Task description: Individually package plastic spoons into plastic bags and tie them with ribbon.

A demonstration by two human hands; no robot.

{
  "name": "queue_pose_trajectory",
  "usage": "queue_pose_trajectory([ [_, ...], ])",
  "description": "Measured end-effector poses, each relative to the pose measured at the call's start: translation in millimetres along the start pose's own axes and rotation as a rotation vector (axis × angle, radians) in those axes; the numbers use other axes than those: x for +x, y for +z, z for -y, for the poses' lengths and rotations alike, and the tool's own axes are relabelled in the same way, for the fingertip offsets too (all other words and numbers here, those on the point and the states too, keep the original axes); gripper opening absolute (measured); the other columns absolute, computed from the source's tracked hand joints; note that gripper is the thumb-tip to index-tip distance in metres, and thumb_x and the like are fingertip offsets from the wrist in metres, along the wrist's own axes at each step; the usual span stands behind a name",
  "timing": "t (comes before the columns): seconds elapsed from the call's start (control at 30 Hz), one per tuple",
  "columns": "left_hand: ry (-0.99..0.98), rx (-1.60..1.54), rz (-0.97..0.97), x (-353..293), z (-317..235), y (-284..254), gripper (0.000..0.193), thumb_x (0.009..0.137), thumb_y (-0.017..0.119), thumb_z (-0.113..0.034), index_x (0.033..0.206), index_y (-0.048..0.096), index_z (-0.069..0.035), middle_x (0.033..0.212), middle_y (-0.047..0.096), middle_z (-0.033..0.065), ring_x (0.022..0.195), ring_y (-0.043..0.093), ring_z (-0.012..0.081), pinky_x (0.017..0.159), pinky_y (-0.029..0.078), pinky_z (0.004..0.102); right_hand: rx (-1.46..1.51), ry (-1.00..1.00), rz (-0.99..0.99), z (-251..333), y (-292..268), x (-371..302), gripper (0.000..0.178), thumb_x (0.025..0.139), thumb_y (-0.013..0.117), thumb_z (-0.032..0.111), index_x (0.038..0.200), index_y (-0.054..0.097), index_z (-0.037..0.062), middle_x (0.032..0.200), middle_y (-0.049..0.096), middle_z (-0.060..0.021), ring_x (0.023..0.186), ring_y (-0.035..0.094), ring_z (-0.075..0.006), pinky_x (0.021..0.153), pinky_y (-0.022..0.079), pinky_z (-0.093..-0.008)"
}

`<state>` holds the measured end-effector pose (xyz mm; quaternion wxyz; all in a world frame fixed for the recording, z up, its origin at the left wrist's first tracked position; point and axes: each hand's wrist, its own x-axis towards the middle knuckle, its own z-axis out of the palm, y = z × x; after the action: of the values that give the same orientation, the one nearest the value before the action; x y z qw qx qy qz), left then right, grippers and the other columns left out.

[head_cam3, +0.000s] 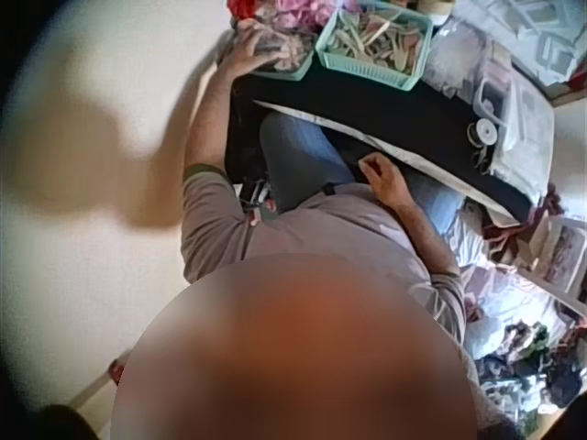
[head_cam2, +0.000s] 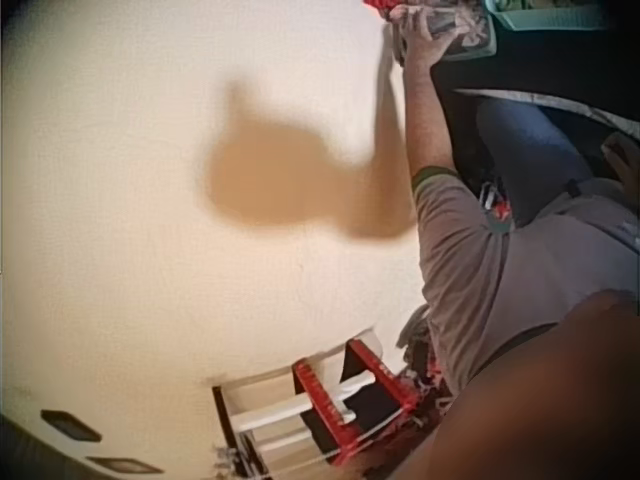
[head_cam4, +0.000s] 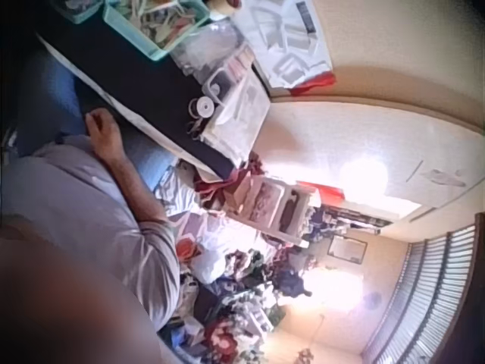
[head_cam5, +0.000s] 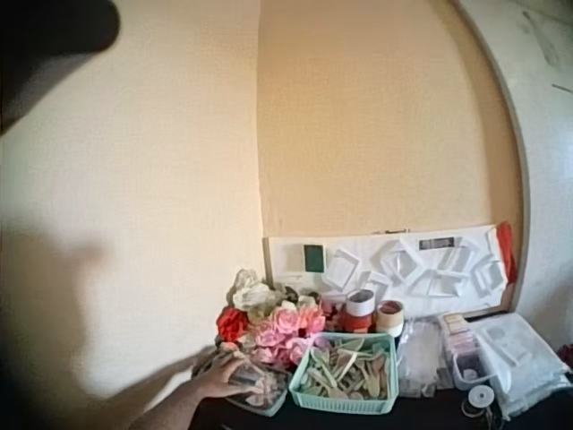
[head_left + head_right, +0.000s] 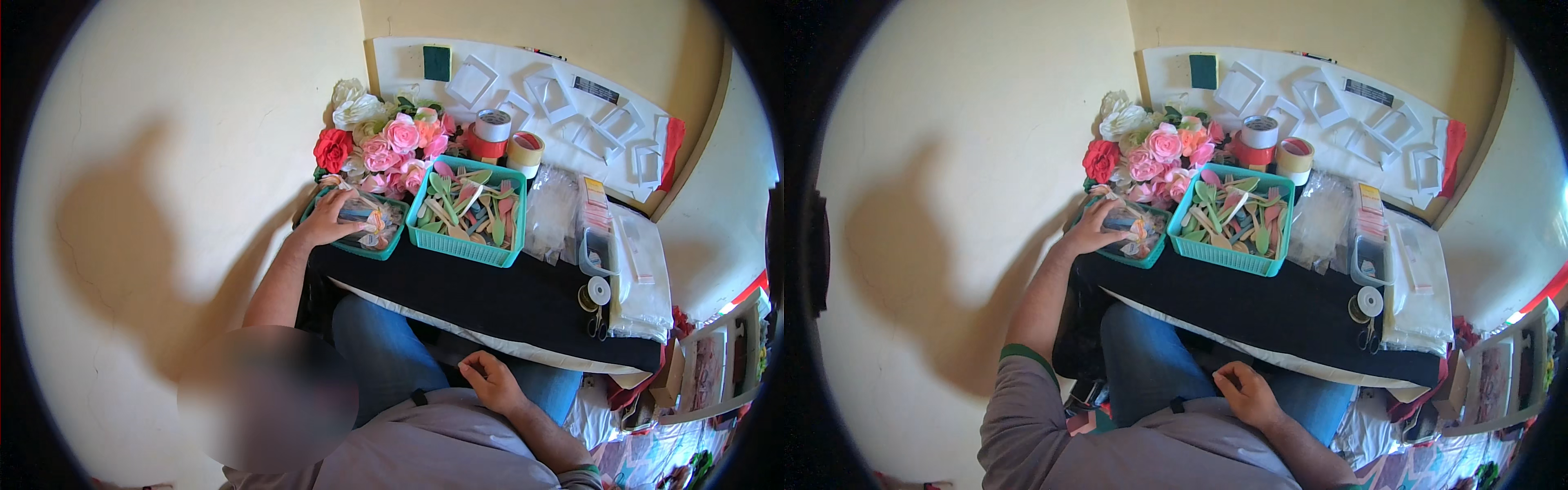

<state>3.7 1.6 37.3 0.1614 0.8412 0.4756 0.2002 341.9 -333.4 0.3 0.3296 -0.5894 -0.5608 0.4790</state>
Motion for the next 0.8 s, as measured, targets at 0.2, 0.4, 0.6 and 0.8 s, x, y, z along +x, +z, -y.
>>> queue_pose_trajectory([
  [0.2,0.076,0.169,-0.017,14.0,4.8,-9.3,0.076,0.077,0.074,-0.047,0.138,0.047,-0.012,0.147,0.033,0.0156,0.141,0.023,0.0332,0.116,0.022,0.042,-0.046,0.041,0.035,8.5,-4.4,0.9,0.025,0.094,0.059,0.026,0.104,0.062,0.0027,0.094,0.064,-0.0126,0.086,0.061,-0.0197,0.077,0.048,-0.0326],
  [0.4,0.189,0.06,-0.188,-3.2,-45.3,-7.4,0.052,0.086,0.069,-0.032,0.13,0.054,-0.007,0.131,0.05,0.0156,0.128,0.042,0.0305,0.109,0.031,0.0412,-0.129,0.065,0.109,10.6,-6.7,2.9,0.028,0.095,0.058,0.029,0.104,0.062,0.0026,0.097,0.064,-0.0136,0.087,0.061,-0.0233,0.078,0.048,-0.0342],
  [0.6,0.455,-0.365,-0.33,-67.8,-190.9,-45.3,0.038,0.081,0.069,-0.001,0.118,0.06,-0.001,0.076,0.062,0.0066,0.068,0.06,0.0181,0.07,0.049,0.0278,-0.161,0.045,0.165,7.2,-4.7,5.2,0.031,0.096,0.056,0.032,0.108,0.061,0.0035,0.103,0.063,-0.0162,0.097,0.062,-0.0281,0.084,0.048,-0.0375],
  [0.8,1.277,-0.643,-0.295,-152.7,-268.6,-111.8,0.023,0.087,0.059,-0.023,0.107,0.059,-0.01,0.076,0.062,0.0037,0.071,0.056,0.0168,0.057,0.042,0.0264,-0.168,0.032,0.214,11.4,-3.4,5.3,0.033,0.097,0.054,0.033,0.108,0.06,0.0029,0.105,0.063,-0.0168,0.101,0.061,-0.0295,0.089,0.047,-0.0377],
])
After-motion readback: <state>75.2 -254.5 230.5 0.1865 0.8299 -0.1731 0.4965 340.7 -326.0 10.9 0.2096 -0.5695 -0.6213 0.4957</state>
